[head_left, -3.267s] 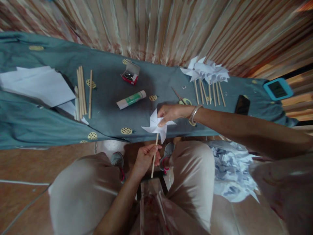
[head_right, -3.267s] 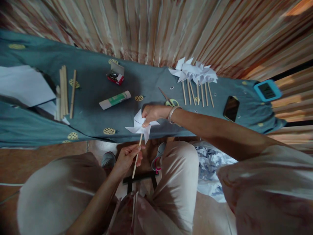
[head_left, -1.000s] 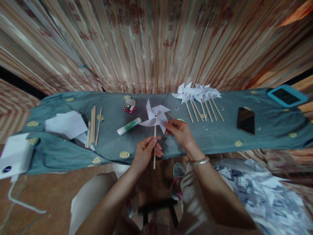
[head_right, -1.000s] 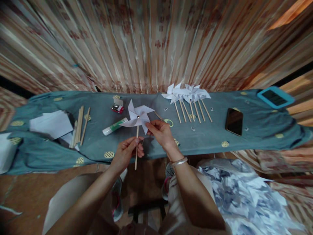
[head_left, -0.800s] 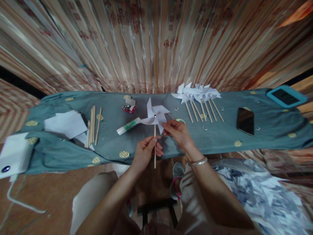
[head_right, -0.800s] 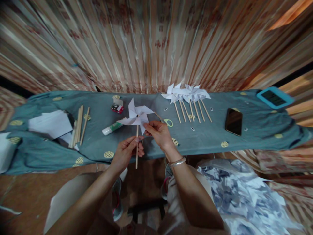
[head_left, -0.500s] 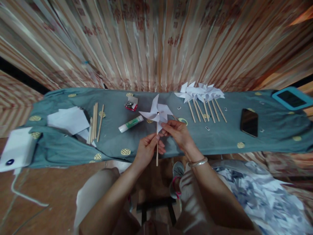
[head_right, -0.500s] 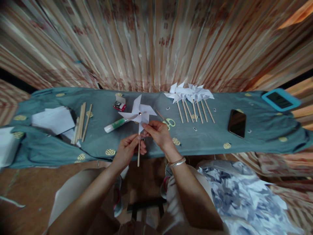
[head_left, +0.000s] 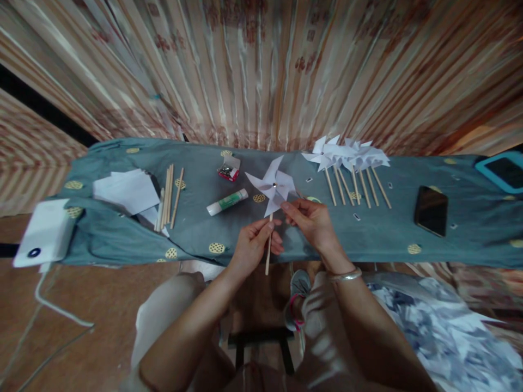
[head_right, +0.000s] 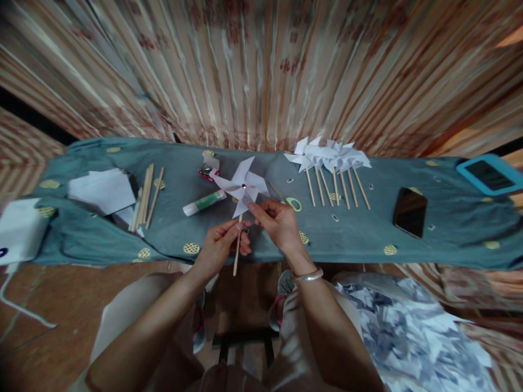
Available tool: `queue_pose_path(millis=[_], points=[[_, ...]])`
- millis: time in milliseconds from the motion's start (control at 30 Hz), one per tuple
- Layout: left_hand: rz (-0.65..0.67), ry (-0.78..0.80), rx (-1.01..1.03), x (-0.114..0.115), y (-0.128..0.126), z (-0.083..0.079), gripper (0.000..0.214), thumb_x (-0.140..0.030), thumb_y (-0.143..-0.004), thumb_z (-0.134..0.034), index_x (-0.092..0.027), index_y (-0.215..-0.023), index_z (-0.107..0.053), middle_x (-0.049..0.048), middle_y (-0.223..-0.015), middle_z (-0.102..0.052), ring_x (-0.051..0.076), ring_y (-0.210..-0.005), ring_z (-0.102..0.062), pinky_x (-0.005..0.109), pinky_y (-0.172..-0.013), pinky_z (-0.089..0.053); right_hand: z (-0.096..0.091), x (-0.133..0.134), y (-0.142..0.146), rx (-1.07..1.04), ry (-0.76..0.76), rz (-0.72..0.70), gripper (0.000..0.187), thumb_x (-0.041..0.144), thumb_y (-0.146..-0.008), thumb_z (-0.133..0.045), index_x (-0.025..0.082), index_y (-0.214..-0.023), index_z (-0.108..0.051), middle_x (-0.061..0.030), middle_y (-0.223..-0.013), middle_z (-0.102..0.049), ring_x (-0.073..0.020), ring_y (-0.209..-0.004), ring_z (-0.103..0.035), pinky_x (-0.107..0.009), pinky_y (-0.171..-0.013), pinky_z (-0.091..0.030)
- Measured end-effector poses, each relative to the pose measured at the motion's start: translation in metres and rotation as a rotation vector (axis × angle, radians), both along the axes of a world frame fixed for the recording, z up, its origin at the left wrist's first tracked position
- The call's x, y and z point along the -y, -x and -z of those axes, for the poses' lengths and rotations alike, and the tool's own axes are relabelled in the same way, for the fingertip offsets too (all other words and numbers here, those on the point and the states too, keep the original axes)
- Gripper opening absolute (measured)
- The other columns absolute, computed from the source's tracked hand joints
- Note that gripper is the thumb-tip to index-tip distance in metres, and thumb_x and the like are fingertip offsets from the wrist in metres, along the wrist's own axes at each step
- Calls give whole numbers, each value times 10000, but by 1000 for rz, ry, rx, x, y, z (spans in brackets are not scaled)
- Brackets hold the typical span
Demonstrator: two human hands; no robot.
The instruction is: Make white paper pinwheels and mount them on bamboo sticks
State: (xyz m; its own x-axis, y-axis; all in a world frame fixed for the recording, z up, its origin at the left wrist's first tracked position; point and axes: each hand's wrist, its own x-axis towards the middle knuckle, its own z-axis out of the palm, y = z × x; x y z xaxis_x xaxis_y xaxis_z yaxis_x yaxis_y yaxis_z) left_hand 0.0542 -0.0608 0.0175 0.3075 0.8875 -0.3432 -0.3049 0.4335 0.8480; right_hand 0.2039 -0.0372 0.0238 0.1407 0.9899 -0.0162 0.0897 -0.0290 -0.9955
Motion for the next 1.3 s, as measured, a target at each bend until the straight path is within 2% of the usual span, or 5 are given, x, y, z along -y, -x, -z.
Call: queue_pose_path(millis=[133, 267, 467, 967, 1300], points=[[5, 16, 17, 1, 1, -1, 527, -578, -679, -783, -121, -923, -685, -24, -575, -639, 113, -456, -607, 223, -476, -503, -3, -3, -19, 37, -87, 173, 444, 611, -706, -770, 206, -582, -638, 21, -525, -602, -100, -492, -490, -239, -494, -390], [33, 26, 21, 5, 1, 0, 507, -566, -694, -775, -122, -925, -694, -23, -573, -635, 116, -456, -604, 227, -474, -496, 0, -10, -34, -36, -185, 372, 335, 522, -666, -827, 225, -779, -721, -4, -724, -716, -140, -677, -629, -262, -645, -493], [76, 37, 7, 10, 0, 2, 451, -532, -749, -742, -120, -928, -696, -17, -564, -627, 123, -460, -607, 228, -473, -483, 10, -17, -36, -189, -23, 282, 402, 552, -659, -824, 243, -906, -753, -42, -963, -776, -177, -867, -701, -291, -725, -533], [73, 70, -5, 6, -1, 9, 423, -514, -761, -738, -123, -917, -698, -14, -565, -624, 124, -461, -610, 227, -469, -484, 16, -16, -28, -242, 43, 189, 373, 566, -593, -846, 237, -730, -734, 25, -629, -640, -113, -569, -524, -250, -552, -459], [47, 71, 1, -1, 0, 15, 426, -514, -756, -745, -118, -902, -690, -16, -563, -627, 115, -451, -610, 213, -460, -481, 24, -21, -21, -356, 132, 201, 363, 485, -499, -911, 230, -693, -740, 25, -672, -682, -104, -589, -556, -242, -555, -496]])
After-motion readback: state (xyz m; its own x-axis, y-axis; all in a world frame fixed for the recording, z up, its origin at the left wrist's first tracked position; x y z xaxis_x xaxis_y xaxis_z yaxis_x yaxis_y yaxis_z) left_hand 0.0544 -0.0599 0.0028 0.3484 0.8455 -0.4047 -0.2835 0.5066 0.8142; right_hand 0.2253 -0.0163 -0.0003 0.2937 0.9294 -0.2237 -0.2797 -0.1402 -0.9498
